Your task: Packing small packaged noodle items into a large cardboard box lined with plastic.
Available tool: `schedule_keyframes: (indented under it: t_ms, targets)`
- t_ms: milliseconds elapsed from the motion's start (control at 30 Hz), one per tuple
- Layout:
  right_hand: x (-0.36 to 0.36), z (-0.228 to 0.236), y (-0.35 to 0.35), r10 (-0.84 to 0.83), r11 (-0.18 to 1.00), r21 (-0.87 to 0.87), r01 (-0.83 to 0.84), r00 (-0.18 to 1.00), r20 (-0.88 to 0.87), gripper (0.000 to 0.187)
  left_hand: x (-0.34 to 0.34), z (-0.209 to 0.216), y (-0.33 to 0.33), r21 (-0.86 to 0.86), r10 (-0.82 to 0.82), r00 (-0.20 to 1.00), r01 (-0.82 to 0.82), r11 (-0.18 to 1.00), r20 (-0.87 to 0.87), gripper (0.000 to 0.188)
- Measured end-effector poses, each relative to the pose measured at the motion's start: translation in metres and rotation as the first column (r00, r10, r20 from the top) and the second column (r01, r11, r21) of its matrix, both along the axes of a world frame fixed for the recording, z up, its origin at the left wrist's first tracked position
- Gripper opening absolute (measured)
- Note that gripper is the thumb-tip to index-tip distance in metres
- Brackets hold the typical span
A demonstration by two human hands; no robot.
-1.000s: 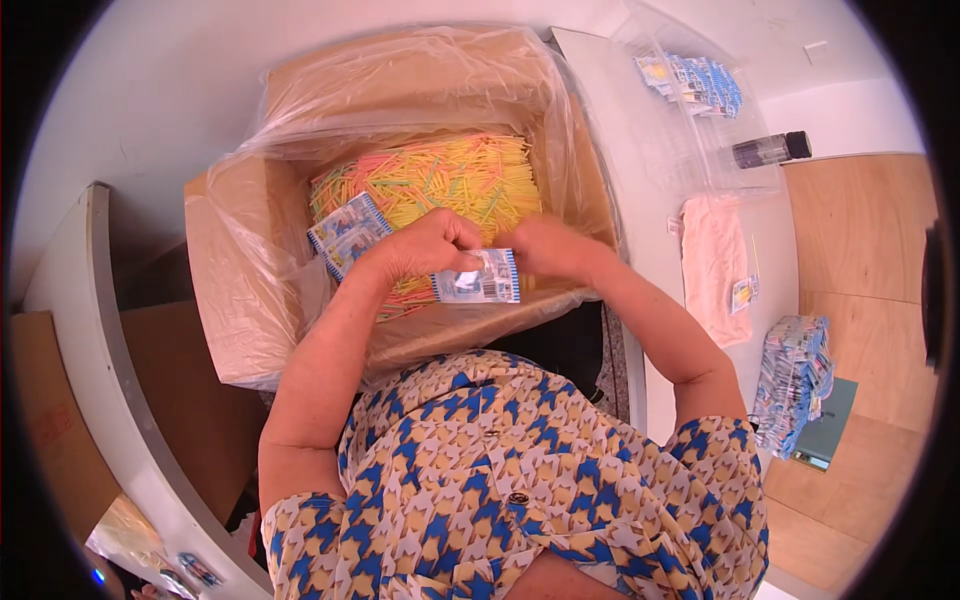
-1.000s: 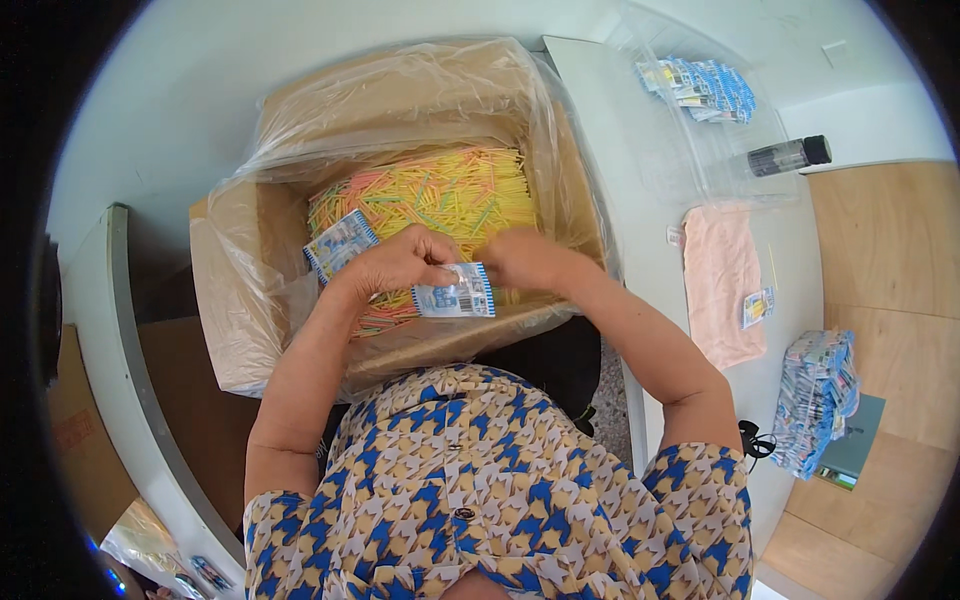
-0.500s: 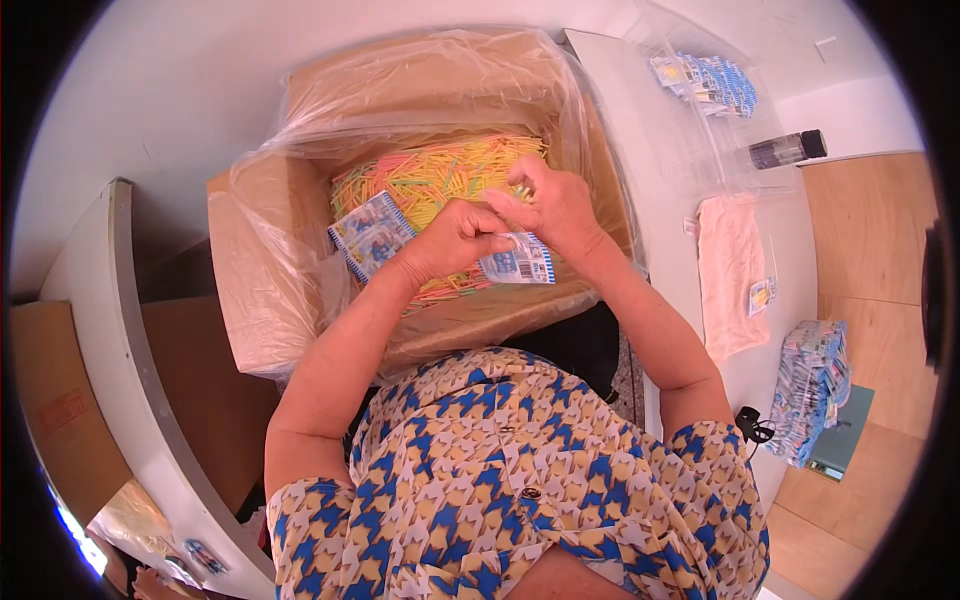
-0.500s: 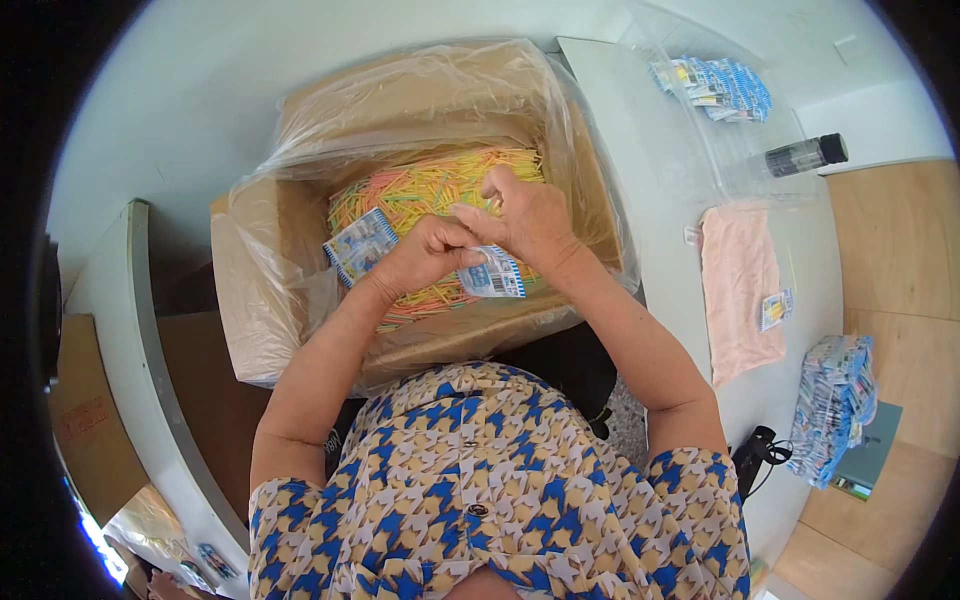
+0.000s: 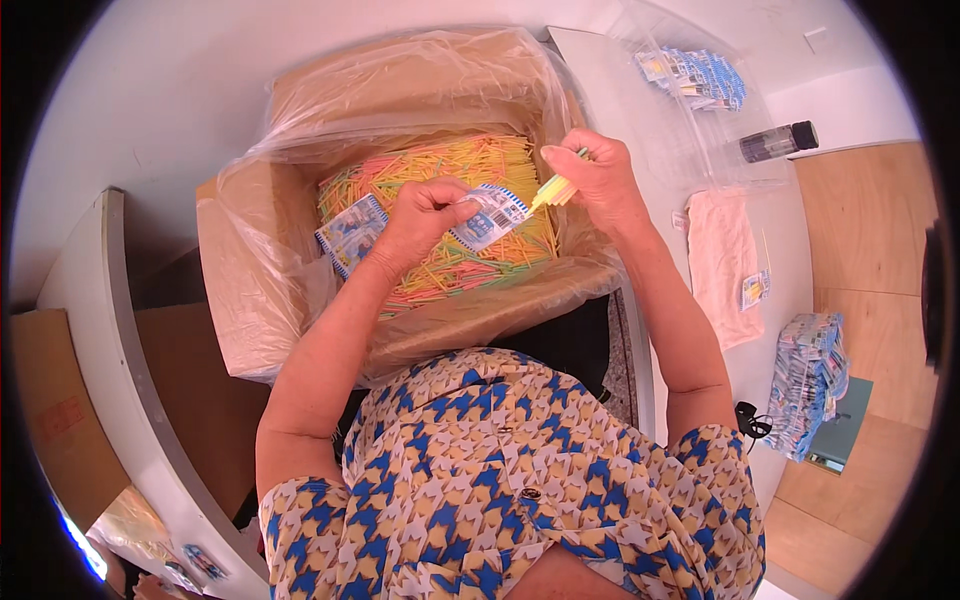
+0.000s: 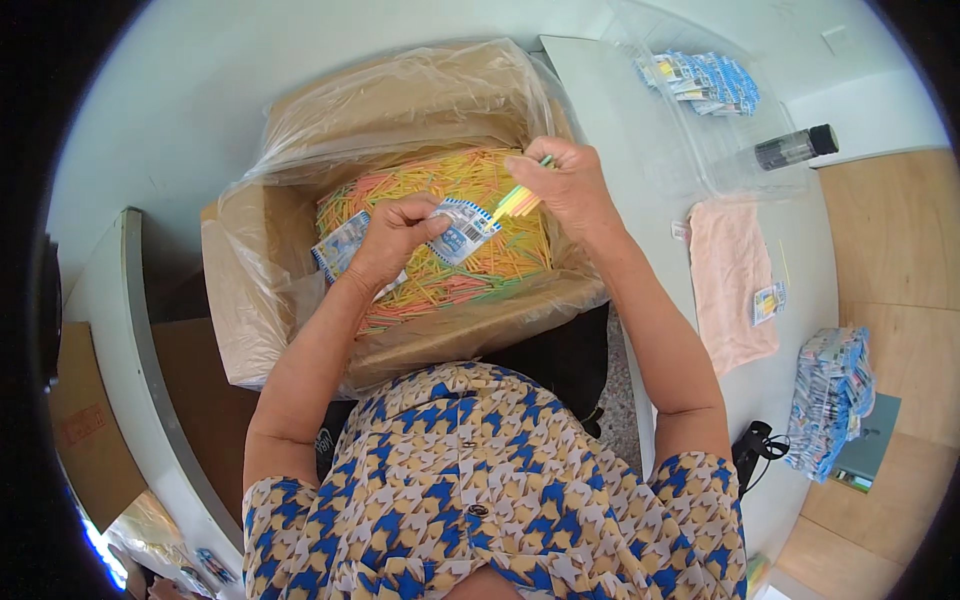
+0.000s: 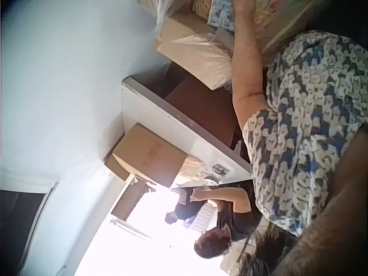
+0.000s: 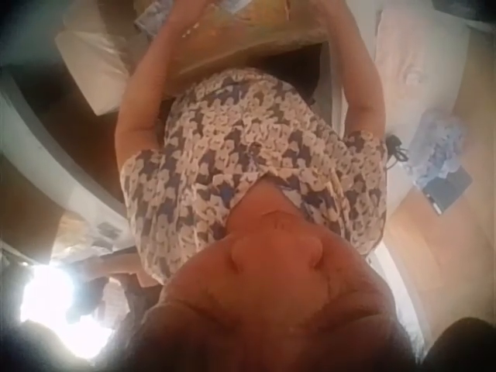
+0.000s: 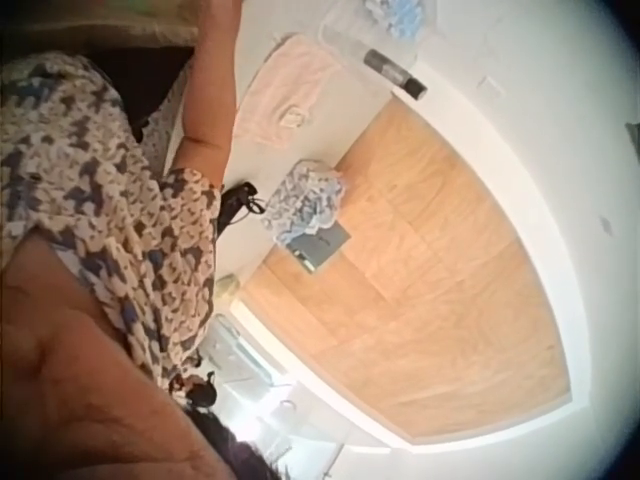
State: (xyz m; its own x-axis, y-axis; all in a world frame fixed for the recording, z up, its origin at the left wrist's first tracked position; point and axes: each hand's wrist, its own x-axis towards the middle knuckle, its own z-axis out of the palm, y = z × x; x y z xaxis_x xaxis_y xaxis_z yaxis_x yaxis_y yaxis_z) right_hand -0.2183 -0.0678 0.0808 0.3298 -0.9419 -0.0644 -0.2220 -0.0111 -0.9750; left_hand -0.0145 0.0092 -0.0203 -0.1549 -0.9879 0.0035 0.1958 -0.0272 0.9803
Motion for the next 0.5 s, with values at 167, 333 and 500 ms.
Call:
schedule_keyframes:
  t_ms: [167,333,500]
  targets:
    - [0.0,-0.001,-0.003,0.208,0.97,0.153,-0.189,0.971,-0.119,0.021,0.0,0.007,0.002,0.093,-0.044,0.998,0.049,0.994,-0.052,0.013]
    - [-0.017,-0.025,0.01,0.357,0.856,-0.115,-0.504,0.737,-0.574,0.021,0.0,0.015,-0.001,0.235,-0.053,0.997,0.066,0.97,-0.061,0.019]
    - [-0.009,-0.061,0.033,0.526,0.676,0.003,-0.737,0.48,-0.702,0.017,0.002,0.014,-0.001,0.304,-0.011,0.993,0.047,0.952,-0.117,0.018]
